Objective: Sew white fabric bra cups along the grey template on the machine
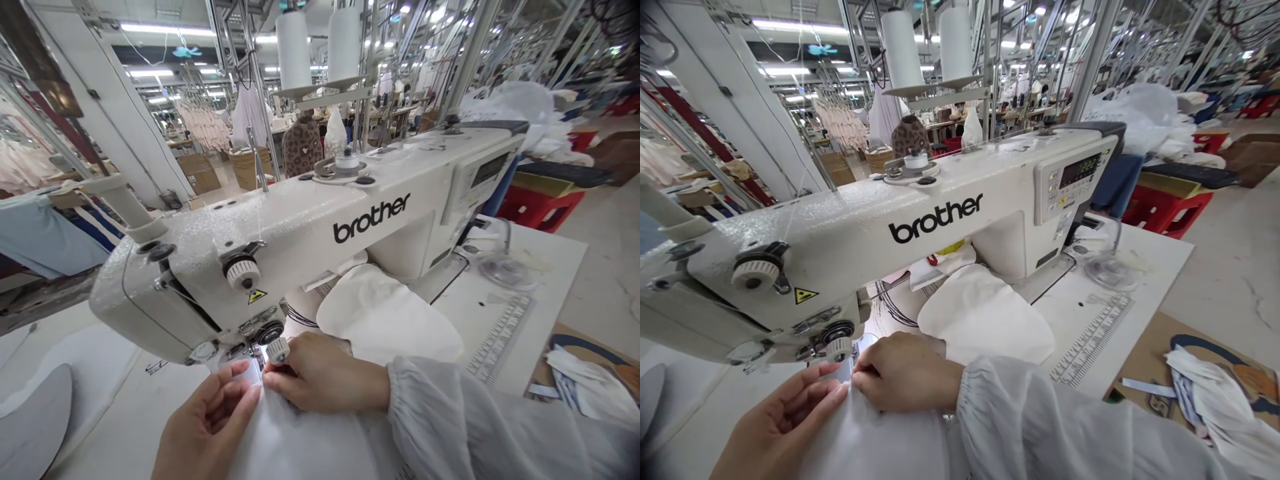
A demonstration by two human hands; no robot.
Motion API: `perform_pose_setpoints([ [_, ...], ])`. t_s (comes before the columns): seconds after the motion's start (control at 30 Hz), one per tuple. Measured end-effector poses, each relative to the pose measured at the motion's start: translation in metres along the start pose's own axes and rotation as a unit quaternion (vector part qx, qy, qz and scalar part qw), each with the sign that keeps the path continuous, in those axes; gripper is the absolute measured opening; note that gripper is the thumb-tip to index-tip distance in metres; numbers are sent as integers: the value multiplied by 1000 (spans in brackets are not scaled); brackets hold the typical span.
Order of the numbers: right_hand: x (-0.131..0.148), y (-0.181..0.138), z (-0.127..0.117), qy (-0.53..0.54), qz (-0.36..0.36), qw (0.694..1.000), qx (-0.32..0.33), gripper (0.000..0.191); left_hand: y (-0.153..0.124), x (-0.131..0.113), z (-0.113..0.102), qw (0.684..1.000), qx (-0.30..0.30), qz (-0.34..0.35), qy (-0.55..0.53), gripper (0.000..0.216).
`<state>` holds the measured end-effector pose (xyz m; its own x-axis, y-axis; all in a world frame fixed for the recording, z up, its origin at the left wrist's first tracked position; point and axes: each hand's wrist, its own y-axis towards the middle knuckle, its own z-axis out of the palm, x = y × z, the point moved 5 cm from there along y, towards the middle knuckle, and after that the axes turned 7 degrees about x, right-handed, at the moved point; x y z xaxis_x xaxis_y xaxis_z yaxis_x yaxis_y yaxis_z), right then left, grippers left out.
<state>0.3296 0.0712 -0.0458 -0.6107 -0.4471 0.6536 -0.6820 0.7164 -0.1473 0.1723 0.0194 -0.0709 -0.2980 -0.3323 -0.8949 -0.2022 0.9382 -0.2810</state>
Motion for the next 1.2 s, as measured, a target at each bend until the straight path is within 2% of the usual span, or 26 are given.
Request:
perform_pose_setpoints([
  [0.1,0,0,0,-5,3,1000,4,27,-4,-3,-1,1000,-22,7,1,61],
  [0.3,-1,0,0,4,5,1000,16,26,6,7,-10,998,25,-52,-25,60],
  [0.53,-6,2,-1,32,16,999,23,30,9,14,-9,998,29,-54,-26,66],
  [0.67,-6,2,3,46,10,999,0,33,7,14,-7,1000,8,-17,-17,69],
  [0.83,2,1,5,36,-45,998,-28,18,8,16,-6,1000,4,-15,-16,69],
  [1.03,-4,0,-7,48,-38,998,3,31,6,12,-6,999,-32,-15,2,61],
  [1.2,-6,-2,-13,25,-35,999,-27,20,1,6,-3,997,-75,6,18,49],
])
